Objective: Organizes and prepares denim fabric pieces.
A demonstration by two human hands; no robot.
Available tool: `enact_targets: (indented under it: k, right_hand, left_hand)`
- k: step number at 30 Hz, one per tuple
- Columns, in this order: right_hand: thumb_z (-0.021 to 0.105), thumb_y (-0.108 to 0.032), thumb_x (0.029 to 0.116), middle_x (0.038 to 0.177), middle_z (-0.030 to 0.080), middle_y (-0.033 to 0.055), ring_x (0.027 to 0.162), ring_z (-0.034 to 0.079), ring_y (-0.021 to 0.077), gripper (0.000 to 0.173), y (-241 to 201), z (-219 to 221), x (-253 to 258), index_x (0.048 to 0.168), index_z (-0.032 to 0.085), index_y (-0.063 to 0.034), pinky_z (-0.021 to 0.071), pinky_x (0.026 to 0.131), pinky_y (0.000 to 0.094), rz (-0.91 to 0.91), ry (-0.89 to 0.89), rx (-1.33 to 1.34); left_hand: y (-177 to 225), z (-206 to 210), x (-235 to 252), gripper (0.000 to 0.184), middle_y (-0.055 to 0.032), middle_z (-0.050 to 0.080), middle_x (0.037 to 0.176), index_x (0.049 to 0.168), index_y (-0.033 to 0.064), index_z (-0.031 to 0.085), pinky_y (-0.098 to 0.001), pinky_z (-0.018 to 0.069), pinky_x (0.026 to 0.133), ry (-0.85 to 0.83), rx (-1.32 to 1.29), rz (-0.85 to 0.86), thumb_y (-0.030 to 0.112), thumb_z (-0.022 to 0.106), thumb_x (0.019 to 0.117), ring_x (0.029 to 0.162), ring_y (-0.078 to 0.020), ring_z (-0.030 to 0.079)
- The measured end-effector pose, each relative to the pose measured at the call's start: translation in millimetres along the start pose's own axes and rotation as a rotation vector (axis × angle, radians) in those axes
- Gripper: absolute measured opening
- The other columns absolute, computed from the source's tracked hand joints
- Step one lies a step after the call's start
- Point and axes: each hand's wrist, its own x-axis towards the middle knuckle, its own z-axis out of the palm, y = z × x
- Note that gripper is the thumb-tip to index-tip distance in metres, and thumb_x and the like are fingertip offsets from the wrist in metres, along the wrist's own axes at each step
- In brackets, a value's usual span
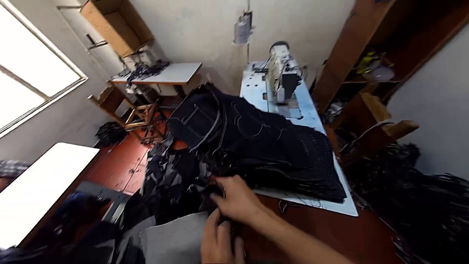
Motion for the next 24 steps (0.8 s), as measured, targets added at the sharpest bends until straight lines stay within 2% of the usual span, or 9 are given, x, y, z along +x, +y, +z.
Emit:
enact_targets:
  k: [1,4,6,9,15,17,20,22,24]
  right_hand:
    - [0.064,-0.024,0.0969,0.101,0.071,0.0195,0.100,0.068,0.0362,0.027,4,-6,3,0.111,0.070,-0.0024,0.0520,0.088,0.0578,-0.076,0.020,-0.071]
    - [0.064,-0.009,0.0938,0.093,0.074,0.0135,0.088,0.071,0.0279,0.018,10,-30,-13,0.108,0.073,-0.0040,0.0550,0.081,0.0503,-0.498,0.010,-0.047]
    - [0.065,-0.003,0.0914,0.091,0.074,0.0108,0.083,0.071,0.0217,0.017,1,-49,-28,0.107,0.073,-0.0029,0.0583,0.076,0.0441,-0.789,-0.013,-0.014]
    - [0.070,-0.010,0.0900,0.085,0.073,-0.0027,0.076,0.068,0.0032,0.011,-9,-94,-39,0.100,0.074,-0.0089,0.0578,0.069,0.0233,-1.007,0.136,-0.066]
    - [0.074,-0.024,0.0880,0.085,0.072,-0.0141,0.071,0.066,-0.0041,0.013,25,-149,-77,0.101,0.073,-0.0214,0.0570,0.062,0.0146,-0.749,0.527,0.124]
    - [0.078,-0.041,0.0847,0.099,0.074,-0.0120,0.084,0.071,0.0002,0.036,47,-153,-89,0.114,0.070,-0.0214,0.0611,0.072,0.0195,-0.626,0.612,0.190]
    - [0.079,-0.072,0.0704,0.129,0.070,-0.0015,0.113,0.069,0.0129,0.097,104,-146,-109,0.143,0.054,-0.0138,0.0604,0.090,0.0339,-0.510,0.482,0.312]
    - [0.086,-0.071,0.0550,0.119,0.069,-0.0096,0.105,0.065,-0.0026,0.111,129,-111,-127,0.139,0.052,-0.0073,0.0573,0.088,0.0235,-0.403,0.448,0.371]
    - [0.095,-0.057,0.0485,0.114,0.069,-0.0094,0.100,0.065,-0.0046,0.112,145,-72,-128,0.135,0.049,-0.0026,0.0566,0.086,0.0204,-0.376,0.436,0.466]
  left_hand:
    - [3,-1,-1,0.033,-0.0269,0.065,0.123,0.101,-0.0036,0.069,-0.0396,0.0555,0.100,-0.079,-0.151,-0.051,0.029,0.072,0.0931,0.118,-0.0301,0.065]
    - [-26,-24,22,0.052,-0.0064,0.073,0.110,0.120,-0.0011,0.064,-0.0289,0.0631,0.080,0.012,-0.354,-0.181,0.047,0.059,0.1003,0.096,-0.0067,0.072]
    - [-40,-41,43,0.066,-0.0071,0.066,0.130,0.139,-0.0038,0.055,-0.0314,0.0517,0.105,-0.163,-0.438,-0.240,0.045,0.067,0.0957,0.117,-0.0060,0.063]
    - [-26,-43,79,0.041,-0.0024,0.074,0.102,0.112,-0.0023,0.071,-0.0241,0.0543,0.092,-0.392,-0.480,-0.129,0.036,0.062,0.1010,0.097,0.0016,0.066]
    - [13,-25,129,0.035,-0.0048,0.062,0.079,0.096,-0.0025,0.065,-0.0256,0.0511,0.072,-0.542,-0.559,0.157,0.023,0.045,0.1100,0.074,-0.0055,0.059]
    - [37,-35,148,0.030,-0.0032,0.061,0.072,0.088,-0.0019,0.066,-0.0225,0.0497,0.062,-0.363,-0.497,0.224,0.015,0.050,0.1066,0.064,-0.0047,0.056]
    - [91,-83,185,0.022,-0.0014,0.058,0.073,0.085,-0.0010,0.063,-0.0167,0.0466,0.059,-0.151,-0.405,0.368,0.009,0.054,0.1034,0.063,-0.0014,0.053]
    - [120,-119,210,0.020,0.0029,0.059,0.079,0.089,-0.0004,0.063,-0.0113,0.0463,0.066,-0.032,-0.382,0.439,0.008,0.053,0.1044,0.071,0.0048,0.054]
    - [138,-148,231,0.019,0.0106,0.058,0.080,0.092,0.0069,0.062,-0.0092,0.0480,0.068,0.072,-0.346,0.465,0.009,0.050,0.1065,0.073,0.0089,0.055]
